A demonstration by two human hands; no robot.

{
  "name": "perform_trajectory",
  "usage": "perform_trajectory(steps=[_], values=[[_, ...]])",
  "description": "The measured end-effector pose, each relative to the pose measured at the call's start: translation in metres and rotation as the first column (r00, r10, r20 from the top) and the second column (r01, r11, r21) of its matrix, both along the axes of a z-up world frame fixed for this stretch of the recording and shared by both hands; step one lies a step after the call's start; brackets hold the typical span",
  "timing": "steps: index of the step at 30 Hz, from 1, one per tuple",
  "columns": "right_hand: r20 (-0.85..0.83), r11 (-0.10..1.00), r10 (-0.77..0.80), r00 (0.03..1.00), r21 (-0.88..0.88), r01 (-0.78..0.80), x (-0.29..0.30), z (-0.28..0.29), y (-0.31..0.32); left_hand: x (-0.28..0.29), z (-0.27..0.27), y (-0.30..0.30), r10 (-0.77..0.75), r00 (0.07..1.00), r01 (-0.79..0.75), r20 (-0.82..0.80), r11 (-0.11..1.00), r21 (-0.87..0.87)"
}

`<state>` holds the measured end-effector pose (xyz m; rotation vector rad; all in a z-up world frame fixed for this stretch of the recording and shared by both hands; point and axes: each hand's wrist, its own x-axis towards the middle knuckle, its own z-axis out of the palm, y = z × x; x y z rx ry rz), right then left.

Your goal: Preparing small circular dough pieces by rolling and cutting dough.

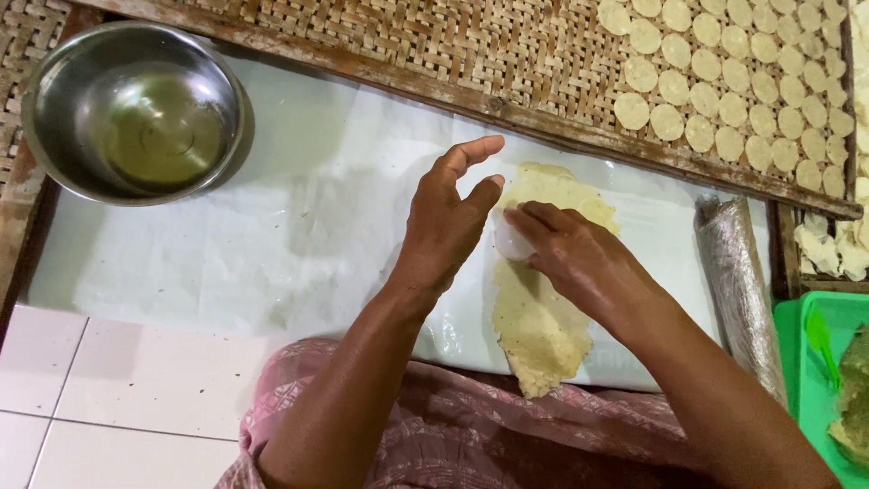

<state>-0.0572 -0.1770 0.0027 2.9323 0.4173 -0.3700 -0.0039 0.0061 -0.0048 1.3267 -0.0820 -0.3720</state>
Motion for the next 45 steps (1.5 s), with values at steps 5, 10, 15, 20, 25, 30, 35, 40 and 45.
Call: perform_trajectory(steps=[5, 10, 15, 20, 25, 30, 35, 40, 45], values=[[0.009, 0.997, -0.004, 1.0, -0.076, 0.004, 0.0, 0.002, 0.0, -0.003, 0.0, 0.001, -0.001, 1.0, 0.001, 0.004, 1.0, 0.006], [0.015, 0.998, 0.031, 0.999, -0.059, -0.03, -0.001, 0.009, 0.006, -0.002, -0.001, 0.001, -0.006, 1.0, 0.005, 0.008, 1.0, 0.023], [0.014, 0.998, 0.037, 0.999, -0.058, -0.036, -0.002, 0.012, 0.009, -0.004, -0.002, -0.001, -0.008, 1.0, 0.008, 0.004, 1.0, -0.001], [-0.029, 0.998, -0.045, 0.999, 0.044, 0.046, 0.003, 0.006, -0.005, -0.003, 0.0, -0.001, -0.014, 1.0, 0.014, 0.001, 1.0, 0.02], [-0.032, 0.991, -0.066, 0.997, 0.111, 0.07, 0.006, 0.006, -0.012, 0.0, -0.002, -0.003, -0.032, 0.999, 0.033, -0.021, 0.998, 0.053], [-0.075, 0.943, 0.014, 0.997, 0.332, 0.012, 0.002, 0.004, -0.011, 0.001, -0.003, -0.004, -0.031, 0.999, 0.031, -0.01, 0.998, 0.059], [0.03, 0.984, 0.112, 0.993, 0.133, -0.115, 0.001, -0.004, -0.016, 0.0, -0.003, -0.003, -0.023, 1.0, 0.024, -0.016, 0.998, 0.053], [0.037, 0.995, 0.069, 0.997, 0.075, -0.071, 0.007, -0.001, -0.01, 0.0, -0.002, -0.003, -0.031, 0.999, 0.031, -0.014, 0.998, 0.058], [-0.139, 0.917, -0.15, 0.979, 0.35, 0.19, 0.023, 0.008, -0.028, -0.001, -0.013, -0.007, -0.008, 0.997, 0.004, 0.075, 0.999, 0.051]])
